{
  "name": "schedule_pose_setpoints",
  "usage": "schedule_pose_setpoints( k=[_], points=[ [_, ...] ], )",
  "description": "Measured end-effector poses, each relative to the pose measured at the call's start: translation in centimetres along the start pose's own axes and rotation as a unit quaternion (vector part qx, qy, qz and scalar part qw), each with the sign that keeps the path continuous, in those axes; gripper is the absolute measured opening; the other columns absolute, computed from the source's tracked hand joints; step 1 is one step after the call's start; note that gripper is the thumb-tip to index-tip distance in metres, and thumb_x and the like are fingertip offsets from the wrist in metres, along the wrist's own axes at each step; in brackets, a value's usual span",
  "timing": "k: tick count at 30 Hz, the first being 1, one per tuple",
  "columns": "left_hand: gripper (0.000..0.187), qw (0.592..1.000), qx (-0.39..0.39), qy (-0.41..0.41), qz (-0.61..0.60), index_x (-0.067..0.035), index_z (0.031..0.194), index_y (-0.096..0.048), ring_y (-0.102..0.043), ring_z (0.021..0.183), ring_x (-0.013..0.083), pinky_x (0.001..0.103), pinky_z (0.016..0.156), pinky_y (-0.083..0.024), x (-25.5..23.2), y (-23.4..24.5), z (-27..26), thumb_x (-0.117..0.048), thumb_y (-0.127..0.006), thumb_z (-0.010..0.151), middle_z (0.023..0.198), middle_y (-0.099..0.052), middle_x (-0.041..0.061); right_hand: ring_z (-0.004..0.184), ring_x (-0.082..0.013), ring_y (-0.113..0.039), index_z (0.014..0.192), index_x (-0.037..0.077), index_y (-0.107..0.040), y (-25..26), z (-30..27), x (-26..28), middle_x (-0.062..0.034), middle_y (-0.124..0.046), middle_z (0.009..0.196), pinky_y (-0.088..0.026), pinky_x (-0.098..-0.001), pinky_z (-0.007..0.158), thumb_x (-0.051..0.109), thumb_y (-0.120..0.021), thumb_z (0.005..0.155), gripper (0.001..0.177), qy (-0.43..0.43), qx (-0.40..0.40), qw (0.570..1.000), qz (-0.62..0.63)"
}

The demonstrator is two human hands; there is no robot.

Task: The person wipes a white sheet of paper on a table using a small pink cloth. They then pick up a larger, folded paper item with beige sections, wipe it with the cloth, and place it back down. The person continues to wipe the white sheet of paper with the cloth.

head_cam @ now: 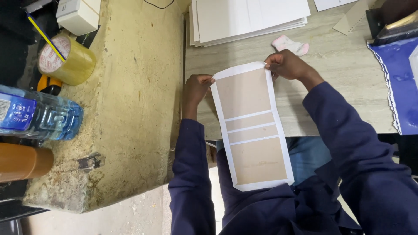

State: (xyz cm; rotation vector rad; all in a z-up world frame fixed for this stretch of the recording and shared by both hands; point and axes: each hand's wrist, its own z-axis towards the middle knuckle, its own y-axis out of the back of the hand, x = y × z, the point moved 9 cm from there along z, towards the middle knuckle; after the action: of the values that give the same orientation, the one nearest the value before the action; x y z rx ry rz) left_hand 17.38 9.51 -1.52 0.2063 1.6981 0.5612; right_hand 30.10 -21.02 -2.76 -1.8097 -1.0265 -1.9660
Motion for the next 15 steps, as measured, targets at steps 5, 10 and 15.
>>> schedule_pose_setpoints(
  k=[5,10,15],
  points=[
    [0.017,0.976,-0.044,-0.010,0.213,-0.015,0.115,-0.083,-0.078,0.099,0.0273,0.044,0.091,-0.058,6.6,-3.8,5.5,-0.021,-0.078,0.100,0.105,-0.081,0.008,0.095,-0.0399,-0.076,0.105,0.009,-0.080,-1.0,5.4,-7.9,-0.0192,-0.076,0.098,-0.060,-0.0514,0.083,0.015,-0.078,0.102,0.007,-0.024,-0.065,0.969,-0.237],
    [0.014,0.937,-0.050,-0.019,0.346,-0.017,0.111,-0.080,-0.064,0.114,0.0296,0.051,0.102,-0.048,6.6,-4.6,5.6,-0.027,-0.075,0.101,0.112,-0.071,0.005,0.131,-0.0442,-0.054,0.135,0.005,-0.075,-5.0,4.3,-2.0,-0.0239,-0.068,0.133,-0.043,-0.0593,0.111,0.065,-0.090,0.078,0.084,-0.083,-0.003,0.874,-0.479],
    [0.014,0.945,-0.050,-0.023,0.322,-0.016,0.111,-0.079,-0.061,0.117,0.0316,0.051,0.103,-0.045,6.1,-4.7,5.3,-0.025,-0.074,0.101,0.113,-0.068,0.007,0.129,-0.0401,-0.054,0.134,0.008,-0.075,-12.3,7.2,1.0,-0.0191,-0.069,0.130,-0.033,-0.0566,0.117,0.076,-0.090,0.068,0.096,-0.017,0.007,0.853,-0.522]
  ],
)
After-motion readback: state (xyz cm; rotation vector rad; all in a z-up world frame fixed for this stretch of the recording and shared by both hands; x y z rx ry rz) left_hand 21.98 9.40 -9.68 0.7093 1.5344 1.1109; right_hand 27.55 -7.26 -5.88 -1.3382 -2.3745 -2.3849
